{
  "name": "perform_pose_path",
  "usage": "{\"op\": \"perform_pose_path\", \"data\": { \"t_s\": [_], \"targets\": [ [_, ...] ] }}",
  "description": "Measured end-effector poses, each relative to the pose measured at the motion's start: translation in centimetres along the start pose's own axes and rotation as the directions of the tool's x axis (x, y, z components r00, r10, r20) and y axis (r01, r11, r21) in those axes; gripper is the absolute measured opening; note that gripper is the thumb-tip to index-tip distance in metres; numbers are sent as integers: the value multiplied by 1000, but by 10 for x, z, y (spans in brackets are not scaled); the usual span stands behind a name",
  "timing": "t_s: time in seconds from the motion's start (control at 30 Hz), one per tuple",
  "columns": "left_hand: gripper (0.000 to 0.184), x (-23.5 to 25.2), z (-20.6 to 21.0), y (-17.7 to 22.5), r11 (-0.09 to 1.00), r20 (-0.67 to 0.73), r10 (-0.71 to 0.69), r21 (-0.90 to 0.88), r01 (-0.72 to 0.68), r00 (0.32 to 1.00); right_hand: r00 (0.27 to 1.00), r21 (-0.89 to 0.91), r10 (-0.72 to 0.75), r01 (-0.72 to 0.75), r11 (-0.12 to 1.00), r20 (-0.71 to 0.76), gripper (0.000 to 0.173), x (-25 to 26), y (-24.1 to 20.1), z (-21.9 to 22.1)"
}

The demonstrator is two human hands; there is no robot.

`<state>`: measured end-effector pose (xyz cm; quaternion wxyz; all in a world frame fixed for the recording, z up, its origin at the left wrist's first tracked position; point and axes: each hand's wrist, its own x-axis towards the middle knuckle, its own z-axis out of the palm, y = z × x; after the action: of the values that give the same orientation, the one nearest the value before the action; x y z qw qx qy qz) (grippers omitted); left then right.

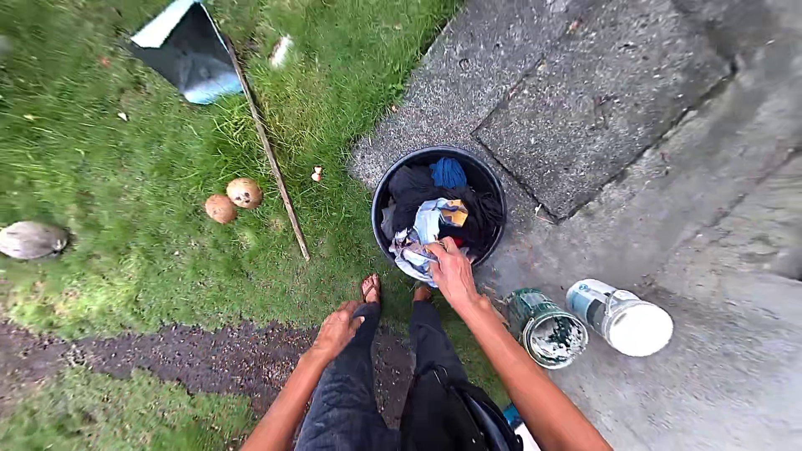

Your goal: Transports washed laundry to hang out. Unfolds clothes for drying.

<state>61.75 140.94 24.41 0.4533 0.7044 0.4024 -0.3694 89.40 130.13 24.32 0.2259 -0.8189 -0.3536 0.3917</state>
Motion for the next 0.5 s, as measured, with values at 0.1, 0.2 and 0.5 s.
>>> {"op": "perform_pose_path", "data": {
  "t_s": [0.1,0.2,0.5],
  "targets": [
    [84,-44,-17,17,969,-317,136,-153,-193,938,952,212,-244,281,936,-183,27,-80,-71,-49],
    [94,-91,-33,56,875,-578,219,-239,-420,786,829,407,-469,559,722,-306,22,-141,-121,-87],
    [42,-222,-98,76,701,-811,233,-243,-670,537,720,-36,-509,561,827,-471,23,-185,-144,-144]
  ]
}}
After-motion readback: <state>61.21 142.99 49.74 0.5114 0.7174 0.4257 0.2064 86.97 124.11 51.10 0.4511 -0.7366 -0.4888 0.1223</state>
